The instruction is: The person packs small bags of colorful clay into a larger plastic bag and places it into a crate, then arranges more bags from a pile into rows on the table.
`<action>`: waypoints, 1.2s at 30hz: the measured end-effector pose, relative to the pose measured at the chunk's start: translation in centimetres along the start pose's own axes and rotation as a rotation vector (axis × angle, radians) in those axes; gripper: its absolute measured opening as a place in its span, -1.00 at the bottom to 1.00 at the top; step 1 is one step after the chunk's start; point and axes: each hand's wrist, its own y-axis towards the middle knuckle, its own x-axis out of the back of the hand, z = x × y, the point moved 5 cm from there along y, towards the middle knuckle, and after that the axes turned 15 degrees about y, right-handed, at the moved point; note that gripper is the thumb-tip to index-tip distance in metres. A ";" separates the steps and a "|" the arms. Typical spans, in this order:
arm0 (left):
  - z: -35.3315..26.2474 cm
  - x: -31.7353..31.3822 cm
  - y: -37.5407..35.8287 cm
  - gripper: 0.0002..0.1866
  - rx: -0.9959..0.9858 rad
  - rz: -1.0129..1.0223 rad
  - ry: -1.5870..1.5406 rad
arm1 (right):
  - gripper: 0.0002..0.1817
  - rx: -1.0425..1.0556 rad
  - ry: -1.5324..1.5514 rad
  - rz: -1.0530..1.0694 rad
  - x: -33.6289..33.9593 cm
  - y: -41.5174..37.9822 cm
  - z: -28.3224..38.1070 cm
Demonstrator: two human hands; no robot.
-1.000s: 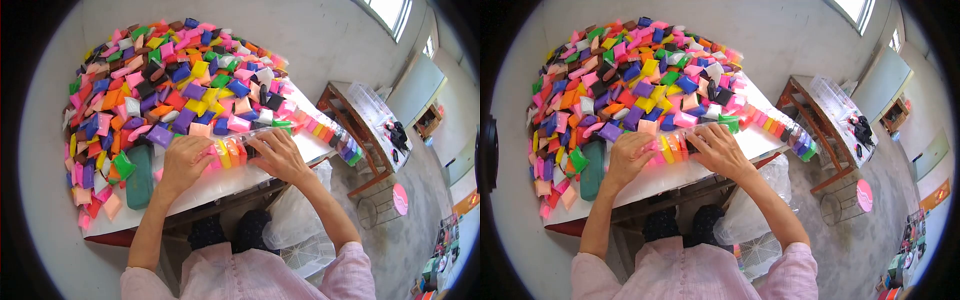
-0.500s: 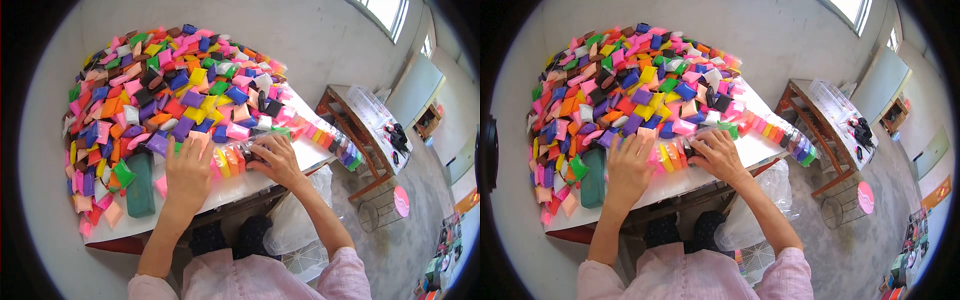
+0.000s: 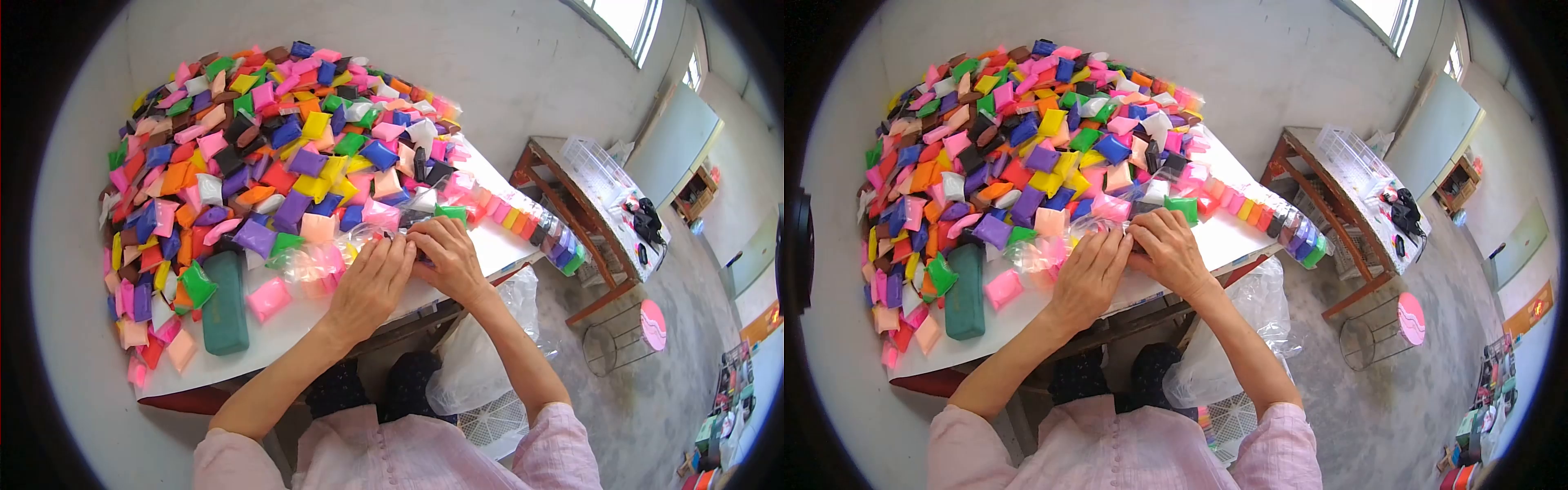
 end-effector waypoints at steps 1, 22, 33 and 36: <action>0.0 -0.1 0.1 -0.47 0.034 0.001 -0.029 | -0.53 -0.012 0.024 -0.003 0.0 -0.1 -0.1; -0.5 0.1 2.2 -0.47 0.131 0.009 -0.158 | -0.48 -0.184 0.016 -0.048 3.0 -2.3 0.7; -0.8 -0.6 1.7 -0.58 0.198 -0.047 -0.174 | -0.65 -0.188 -0.264 0.100 1.8 0.3 1.0; -0.8 -1.0 1.3 -0.59 0.203 -0.051 -0.166 | -0.65 -0.190 -0.289 0.098 1.0 0.2 0.4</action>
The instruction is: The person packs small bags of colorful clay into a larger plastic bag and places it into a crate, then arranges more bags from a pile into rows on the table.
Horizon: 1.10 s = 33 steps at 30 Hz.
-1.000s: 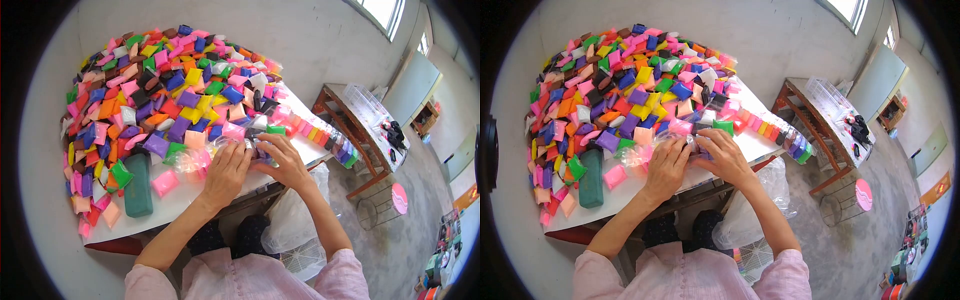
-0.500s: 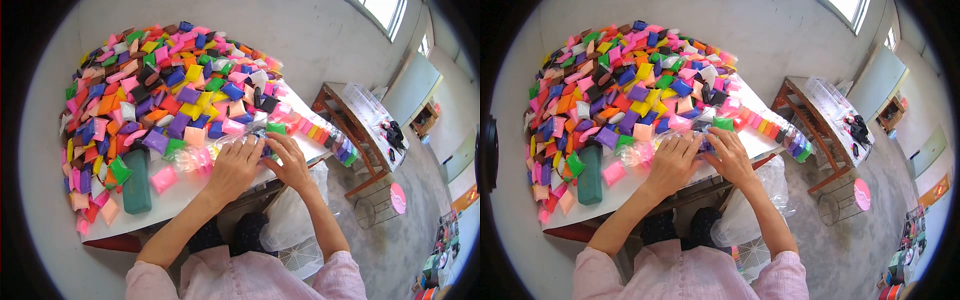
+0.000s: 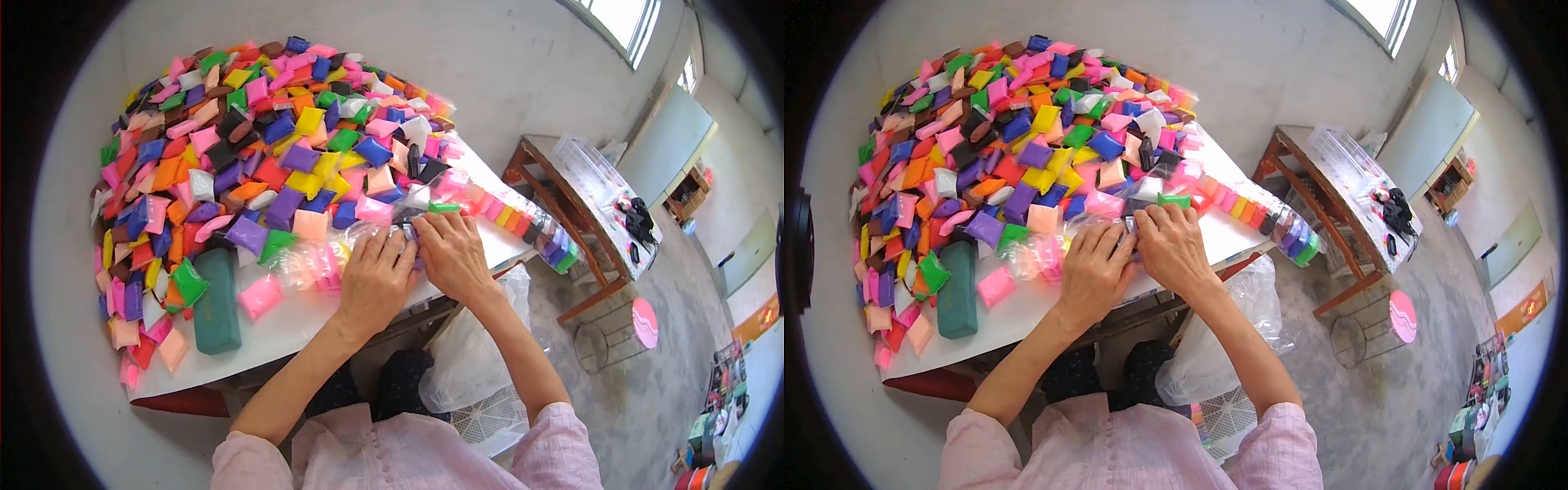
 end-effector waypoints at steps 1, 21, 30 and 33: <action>0.1 -0.1 -0.1 -0.59 0.001 -0.002 0.009 | -0.65 0.006 0.010 -0.016 -0.1 0.0 0.0; 0.2 -0.3 0.3 -0.51 0.031 0.025 -0.031 | -0.59 -0.024 0.334 -0.031 2.7 -1.4 -1.1; -0.5 0.4 0.6 -0.55 -0.004 0.013 -0.003 | -0.34 0.097 -0.032 -0.123 6.2 3.5 0.2; -0.6 -0.2 0.4 -0.60 -0.018 -0.011 0.002 | -0.46 0.172 -0.049 -0.005 4.1 5.1 0.0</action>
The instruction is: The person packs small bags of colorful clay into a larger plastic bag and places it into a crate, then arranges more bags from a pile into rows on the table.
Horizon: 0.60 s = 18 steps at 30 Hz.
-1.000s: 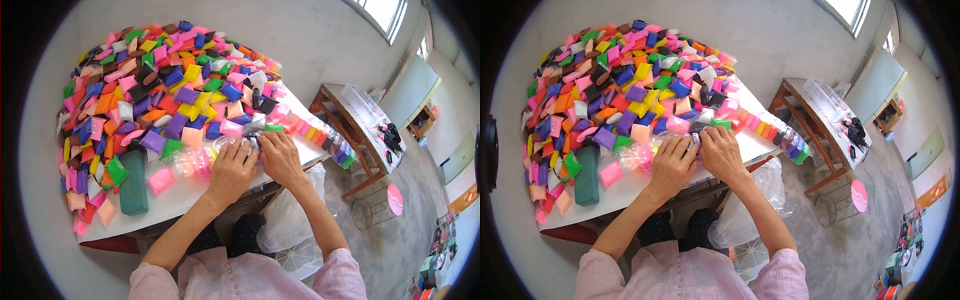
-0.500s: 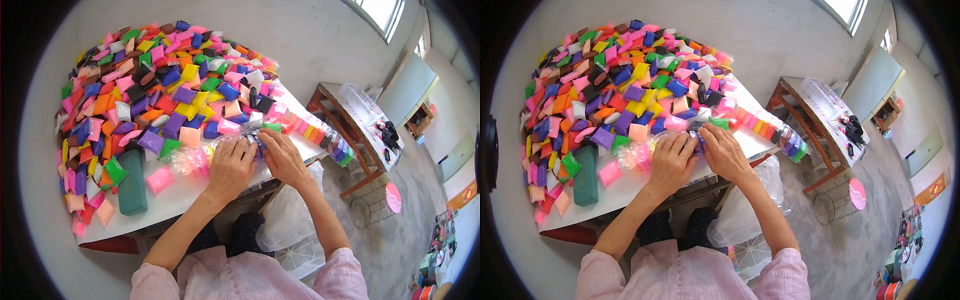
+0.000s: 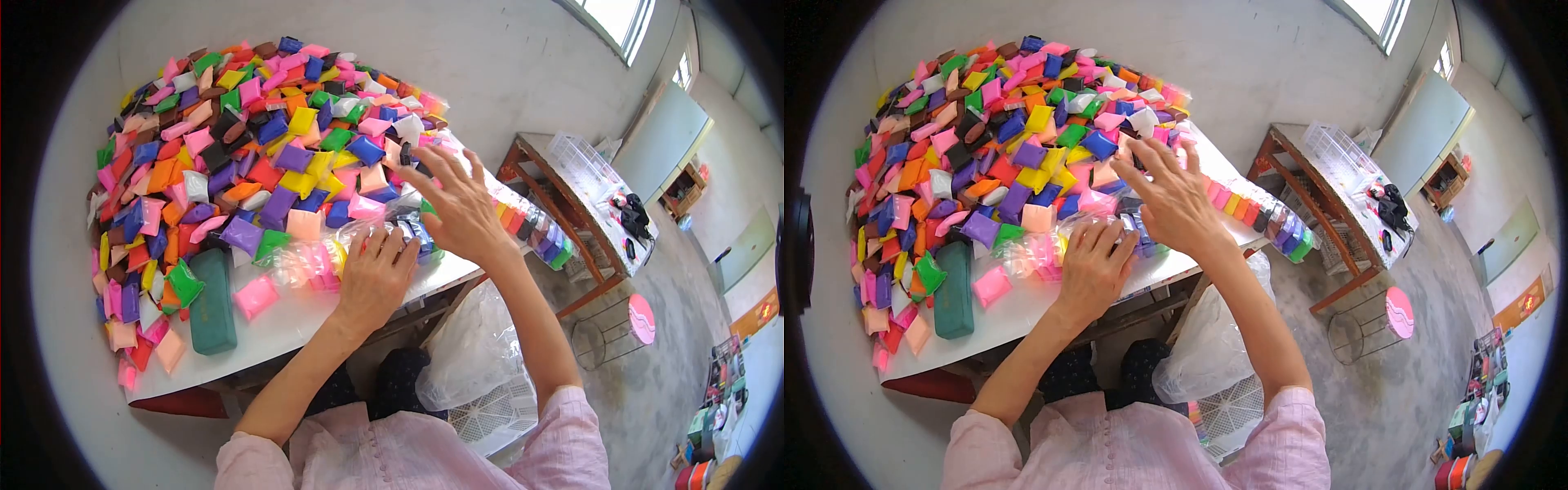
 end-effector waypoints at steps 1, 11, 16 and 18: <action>0.0 -0.2 -0.1 -0.61 -0.002 -0.007 0.001 | -0.53 0.033 0.021 0.026 -0.8 0.1 -0.4; 0.5 -0.8 -0.1 -0.70 0.024 -0.095 0.095 | -0.90 -0.112 0.267 0.225 -1.3 -0.7 -0.7; 0.4 -0.2 0.1 -0.70 0.005 -0.120 0.170 | -0.85 -0.119 0.385 0.158 -1.1 -1.5 -1.0; 0.4 -0.4 -0.1 -0.71 0.012 -0.089 0.156 | -0.83 -0.144 0.377 0.197 -1.2 -1.6 -1.0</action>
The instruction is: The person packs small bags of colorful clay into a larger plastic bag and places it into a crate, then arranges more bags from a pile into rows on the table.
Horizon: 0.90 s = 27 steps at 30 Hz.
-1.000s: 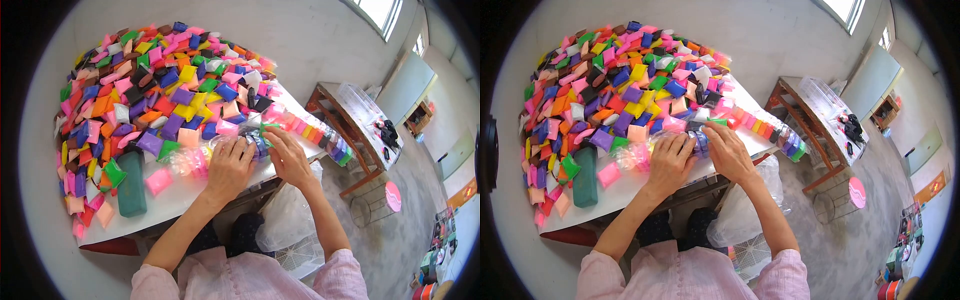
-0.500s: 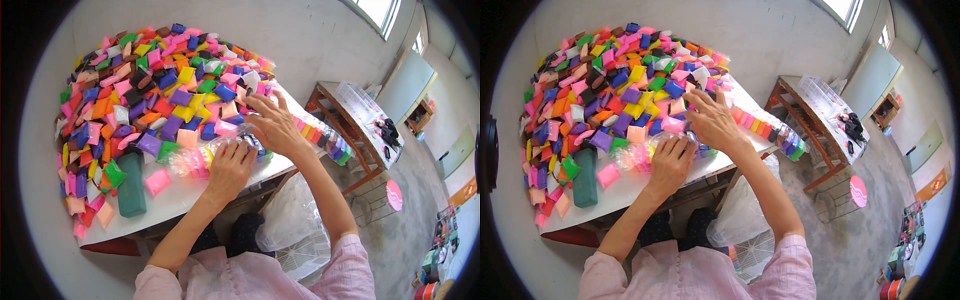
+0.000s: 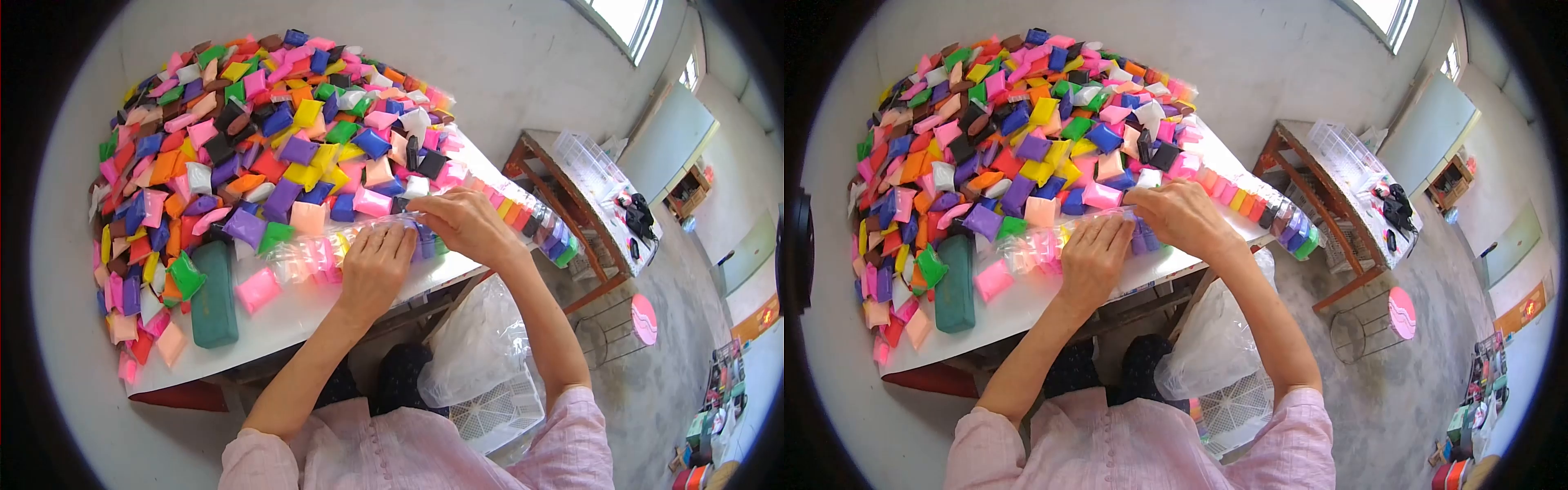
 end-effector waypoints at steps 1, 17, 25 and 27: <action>0.0 -0.1 -0.1 -0.71 0.003 0.015 -0.006 | -0.83 -0.025 -0.004 0.026 0.0 0.0 0.2; 0.2 -0.7 -0.9 -0.72 0.036 0.016 -0.023 | -0.79 0.212 -0.215 -0.052 -2.3 -2.8 1.5; 0.4 -0.5 -1.2 -0.74 0.032 -0.028 -0.027 | -0.84 0.222 -0.296 -0.192 -3.5 -3.7 1.1; 0.5 -0.2 -1.2 -0.72 0.009 -0.050 -0.084 | -0.86 0.221 -0.282 -0.205 -3.6 -3.8 0.9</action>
